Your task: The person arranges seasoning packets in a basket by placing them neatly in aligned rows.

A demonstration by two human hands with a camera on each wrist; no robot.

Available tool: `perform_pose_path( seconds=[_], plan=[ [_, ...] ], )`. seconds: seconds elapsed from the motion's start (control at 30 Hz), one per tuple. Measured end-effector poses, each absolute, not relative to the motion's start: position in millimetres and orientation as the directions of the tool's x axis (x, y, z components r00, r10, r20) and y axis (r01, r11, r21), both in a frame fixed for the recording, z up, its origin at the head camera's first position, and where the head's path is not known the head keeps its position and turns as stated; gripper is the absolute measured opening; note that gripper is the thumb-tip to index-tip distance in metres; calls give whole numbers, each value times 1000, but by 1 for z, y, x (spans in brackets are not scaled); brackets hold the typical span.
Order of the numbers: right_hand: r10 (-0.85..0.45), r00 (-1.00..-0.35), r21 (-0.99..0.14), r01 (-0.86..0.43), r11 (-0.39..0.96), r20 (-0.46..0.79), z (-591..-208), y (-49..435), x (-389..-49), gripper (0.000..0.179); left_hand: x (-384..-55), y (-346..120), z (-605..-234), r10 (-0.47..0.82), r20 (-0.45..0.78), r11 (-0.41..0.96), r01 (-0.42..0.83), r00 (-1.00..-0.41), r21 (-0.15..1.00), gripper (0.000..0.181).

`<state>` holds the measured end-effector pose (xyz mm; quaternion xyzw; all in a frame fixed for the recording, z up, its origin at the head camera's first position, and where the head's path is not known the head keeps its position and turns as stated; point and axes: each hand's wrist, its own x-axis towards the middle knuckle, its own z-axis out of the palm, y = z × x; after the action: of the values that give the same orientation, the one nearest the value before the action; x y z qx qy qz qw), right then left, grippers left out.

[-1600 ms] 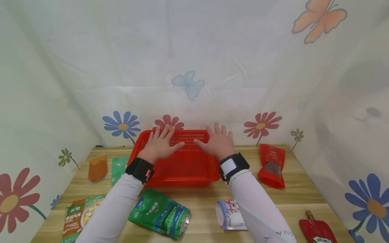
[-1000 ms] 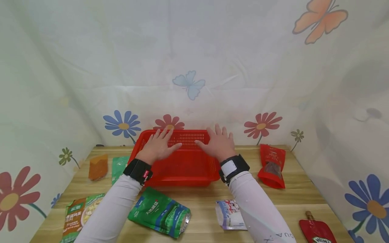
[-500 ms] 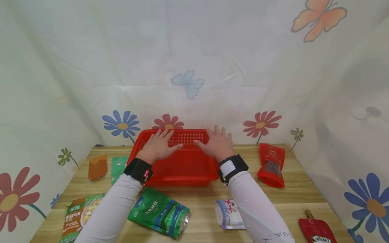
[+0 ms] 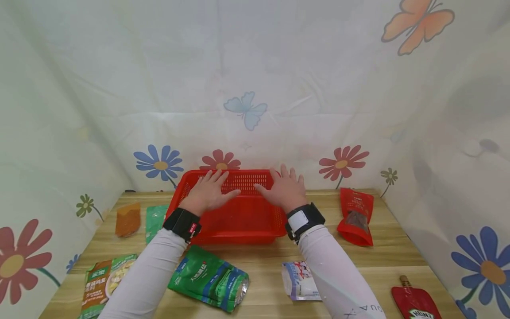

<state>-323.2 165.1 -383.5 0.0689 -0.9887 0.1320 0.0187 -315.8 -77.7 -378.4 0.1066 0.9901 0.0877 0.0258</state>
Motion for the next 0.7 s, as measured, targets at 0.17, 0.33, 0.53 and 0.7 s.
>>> perform_pose_path(
  seconds=[0.17, 0.33, 0.53, 0.7],
  plan=[
    [-118, -992, -286, -124, 950, 41, -382, 164, -321, 84, -319, -80, -381, 229, -25, 957, 221, -973, 189, 89],
    [-93, -996, -347, -92, 933, 13, -385, 165, -322, 76, -320, -87, -384, 260, 22, 947, 260, -965, 189, 93],
    [-72, -997, -412, -65, 909, 0, -388, 170, -324, 68, -313, -100, -382, 240, -15, 934, 226, -971, 277, 95],
    [-62, -997, -442, -34, 896, -49, -390, 176, -326, 65, -310, -120, -380, 191, -48, 941, 169, -980, 294, 89]
  ],
)
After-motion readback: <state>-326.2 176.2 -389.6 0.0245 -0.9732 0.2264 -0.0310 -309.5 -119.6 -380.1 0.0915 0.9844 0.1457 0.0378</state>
